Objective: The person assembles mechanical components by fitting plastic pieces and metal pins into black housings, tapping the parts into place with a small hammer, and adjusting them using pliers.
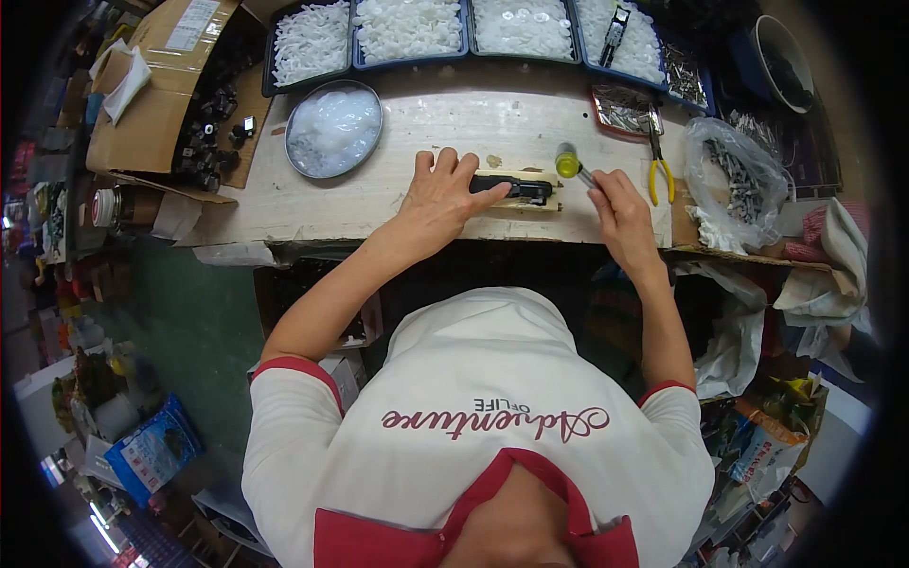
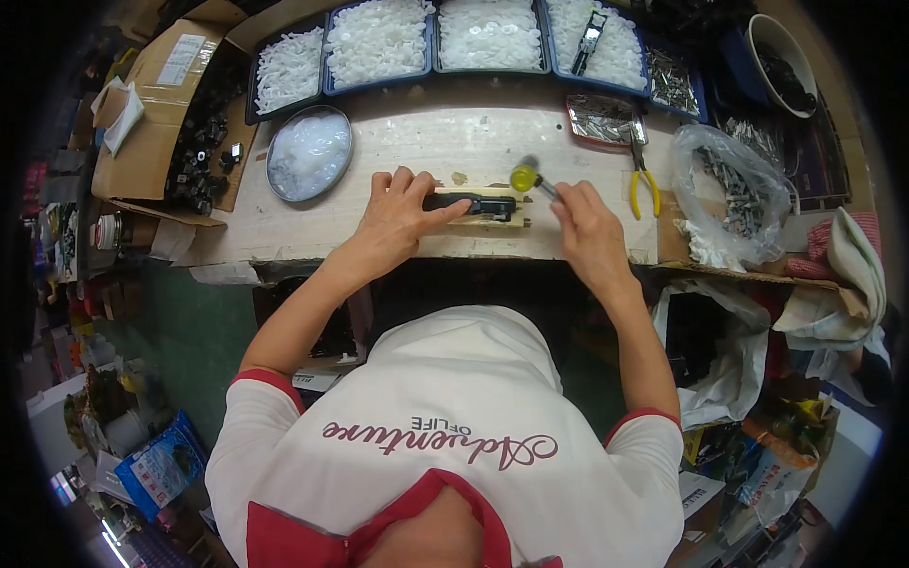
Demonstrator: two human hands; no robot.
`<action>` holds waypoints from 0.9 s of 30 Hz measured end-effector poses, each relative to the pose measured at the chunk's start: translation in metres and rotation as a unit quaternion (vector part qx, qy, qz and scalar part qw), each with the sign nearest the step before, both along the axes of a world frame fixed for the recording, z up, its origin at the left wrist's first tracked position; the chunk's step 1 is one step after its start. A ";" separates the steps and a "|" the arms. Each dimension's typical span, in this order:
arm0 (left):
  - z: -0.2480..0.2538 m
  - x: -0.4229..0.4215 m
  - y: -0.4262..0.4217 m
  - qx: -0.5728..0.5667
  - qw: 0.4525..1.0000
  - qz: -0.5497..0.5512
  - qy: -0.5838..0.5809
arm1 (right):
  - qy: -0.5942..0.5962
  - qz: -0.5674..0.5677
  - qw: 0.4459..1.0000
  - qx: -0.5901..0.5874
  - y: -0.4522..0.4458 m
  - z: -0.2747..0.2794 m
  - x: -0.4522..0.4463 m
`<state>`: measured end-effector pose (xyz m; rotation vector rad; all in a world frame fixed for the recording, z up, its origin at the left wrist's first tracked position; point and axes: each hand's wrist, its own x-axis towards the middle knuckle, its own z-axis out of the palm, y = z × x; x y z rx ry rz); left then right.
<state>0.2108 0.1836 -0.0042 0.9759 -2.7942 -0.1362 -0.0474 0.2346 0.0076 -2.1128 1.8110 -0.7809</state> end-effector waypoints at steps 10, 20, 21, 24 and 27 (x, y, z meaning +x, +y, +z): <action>0.007 -0.002 -0.004 -0.015 0.999 -0.023 -0.021 | 0.032 0.040 0.999 0.010 0.012 0.044 0.038; 0.006 -0.004 -0.011 -0.039 0.998 -0.042 -0.013 | 0.086 0.034 0.996 0.006 0.007 0.036 0.044; 0.004 -0.003 -0.007 -0.031 0.998 -0.047 -0.004 | 0.066 0.023 0.998 -0.006 0.015 0.036 0.047; 0.000 -0.001 -0.021 0.107 0.992 -0.047 0.048 | 0.178 0.036 0.980 0.086 0.014 0.018 0.043; 0.000 -0.003 -0.022 0.156 0.985 0.003 0.079 | 0.162 0.044 0.981 0.099 0.008 0.029 0.039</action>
